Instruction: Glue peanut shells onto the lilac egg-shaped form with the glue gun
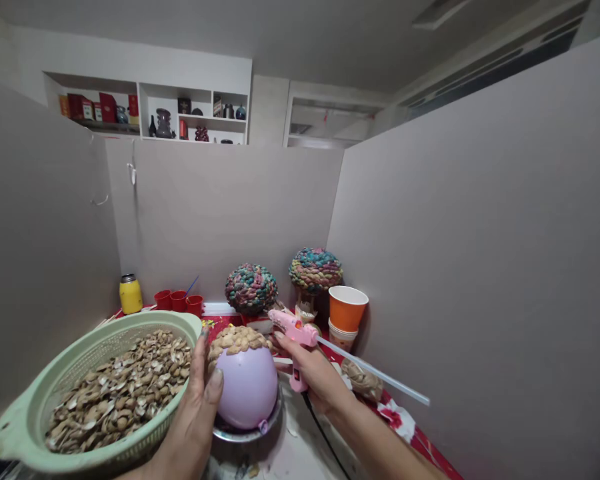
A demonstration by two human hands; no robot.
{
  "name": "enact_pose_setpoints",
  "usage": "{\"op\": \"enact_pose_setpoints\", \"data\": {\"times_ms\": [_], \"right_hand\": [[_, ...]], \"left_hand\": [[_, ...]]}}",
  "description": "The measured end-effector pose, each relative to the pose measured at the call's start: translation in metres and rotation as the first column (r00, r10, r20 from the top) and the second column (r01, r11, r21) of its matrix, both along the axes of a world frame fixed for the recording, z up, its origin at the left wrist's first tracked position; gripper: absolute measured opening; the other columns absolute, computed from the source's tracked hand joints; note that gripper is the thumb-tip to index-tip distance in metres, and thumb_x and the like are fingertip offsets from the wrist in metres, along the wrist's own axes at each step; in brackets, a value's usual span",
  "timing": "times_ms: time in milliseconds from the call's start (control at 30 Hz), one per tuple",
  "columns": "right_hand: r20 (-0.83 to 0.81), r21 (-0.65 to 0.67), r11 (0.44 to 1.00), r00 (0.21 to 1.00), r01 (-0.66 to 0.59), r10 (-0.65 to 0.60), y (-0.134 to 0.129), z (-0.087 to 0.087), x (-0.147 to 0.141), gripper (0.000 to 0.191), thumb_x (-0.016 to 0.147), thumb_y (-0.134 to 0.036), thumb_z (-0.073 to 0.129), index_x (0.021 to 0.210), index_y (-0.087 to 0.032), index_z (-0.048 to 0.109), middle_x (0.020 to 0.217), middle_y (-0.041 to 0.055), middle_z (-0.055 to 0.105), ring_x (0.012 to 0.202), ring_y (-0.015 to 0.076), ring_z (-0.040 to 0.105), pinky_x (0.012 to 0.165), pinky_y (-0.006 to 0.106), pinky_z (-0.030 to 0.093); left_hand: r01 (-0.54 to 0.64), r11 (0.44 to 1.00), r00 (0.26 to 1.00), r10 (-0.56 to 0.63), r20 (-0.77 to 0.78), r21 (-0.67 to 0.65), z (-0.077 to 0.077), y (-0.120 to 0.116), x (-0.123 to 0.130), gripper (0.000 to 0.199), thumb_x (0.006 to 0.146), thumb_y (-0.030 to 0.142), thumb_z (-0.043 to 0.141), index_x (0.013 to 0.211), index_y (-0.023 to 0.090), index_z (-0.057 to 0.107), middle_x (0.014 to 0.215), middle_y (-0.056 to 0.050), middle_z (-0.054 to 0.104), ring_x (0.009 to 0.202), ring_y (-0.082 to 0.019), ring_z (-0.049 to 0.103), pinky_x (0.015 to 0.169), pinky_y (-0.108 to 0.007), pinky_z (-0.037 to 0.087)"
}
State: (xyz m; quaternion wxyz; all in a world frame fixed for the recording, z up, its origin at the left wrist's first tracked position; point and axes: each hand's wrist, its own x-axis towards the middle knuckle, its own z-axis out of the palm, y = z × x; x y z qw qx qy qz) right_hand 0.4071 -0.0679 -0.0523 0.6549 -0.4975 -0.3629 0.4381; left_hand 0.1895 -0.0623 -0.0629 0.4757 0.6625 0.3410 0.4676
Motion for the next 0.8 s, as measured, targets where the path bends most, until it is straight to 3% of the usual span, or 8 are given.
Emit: {"op": "enact_pose_setpoints", "data": {"times_ms": [167, 333, 500, 667, 800], "right_hand": [[-0.077, 0.031, 0.998, 0.996, -0.052, 0.054, 0.0, -0.006, -0.003, 0.044, 0.071, -0.043, 0.078, 0.11, -0.025, 0.069, 0.113, 0.0056, 0.071, 0.099, 0.024, 0.068, 0.07, 0.027, 0.057], [-0.217, 0.085, 0.995, 0.973, -0.06, 0.077, 0.0, -0.012, -0.006, 0.041, 0.067, -0.04, 0.081, 0.103, -0.022, 0.071, 0.117, 0.008, 0.07, 0.115, 0.0275, 0.061, 0.081, 0.032, 0.057], [-0.328, 0.096, 0.995, 0.943, -0.023, 0.053, 0.003, -0.014, -0.006, 0.036, 0.066, -0.034, 0.081, 0.098, -0.02, 0.072, 0.119, 0.0096, 0.069, 0.119, 0.029, 0.058, 0.078, 0.031, 0.059], [-0.385, 0.1, 0.995, 0.923, 0.021, 0.02, 0.005, -0.018, -0.002, 0.035, 0.064, -0.031, 0.081, 0.096, -0.021, 0.072, 0.116, 0.0079, 0.07, 0.12, 0.0289, 0.057, 0.079, 0.031, 0.058], [-0.398, 0.096, 0.994, 0.917, 0.052, -0.01, 0.004, -0.02, -0.001, 0.036, 0.061, -0.03, 0.082, 0.093, -0.018, 0.073, 0.109, 0.0098, 0.073, 0.111, 0.0294, 0.062, 0.074, 0.031, 0.058]], "left_hand": [[0.006, 0.998, 1.0, -0.007, 0.012, 0.061, -0.012, 0.003, 0.002, 0.07, 0.095, 0.054, 0.034, 0.154, 0.029, 0.006, 0.163, -0.005, 0.012, 0.148, -0.025, 0.009, 0.12, -0.047, 0.006], [0.079, 0.985, 0.997, -0.079, -0.007, 0.152, -0.02, 0.004, 0.001, 0.066, 0.097, 0.051, 0.032, 0.153, 0.031, 0.004, 0.163, -0.004, 0.012, 0.148, -0.026, 0.008, 0.119, -0.049, 0.005], [0.141, 0.956, 0.99, -0.136, -0.035, 0.259, -0.025, 0.007, -0.001, 0.063, 0.097, 0.048, 0.033, 0.152, 0.037, 0.004, 0.161, -0.004, 0.019, 0.146, -0.029, 0.017, 0.119, -0.052, 0.011], [0.173, 0.936, 0.983, -0.144, -0.116, 0.307, -0.024, 0.007, 0.001, 0.059, 0.098, 0.045, 0.031, 0.151, 0.041, 0.004, 0.161, -0.002, 0.018, 0.147, -0.03, 0.014, 0.117, -0.058, 0.004], [0.218, 0.899, 0.972, -0.163, -0.171, 0.38, -0.017, 0.007, 0.001, 0.059, 0.099, 0.045, 0.031, 0.151, 0.043, 0.004, 0.161, -0.002, 0.02, 0.146, -0.03, 0.017, 0.117, -0.058, 0.006]]}}
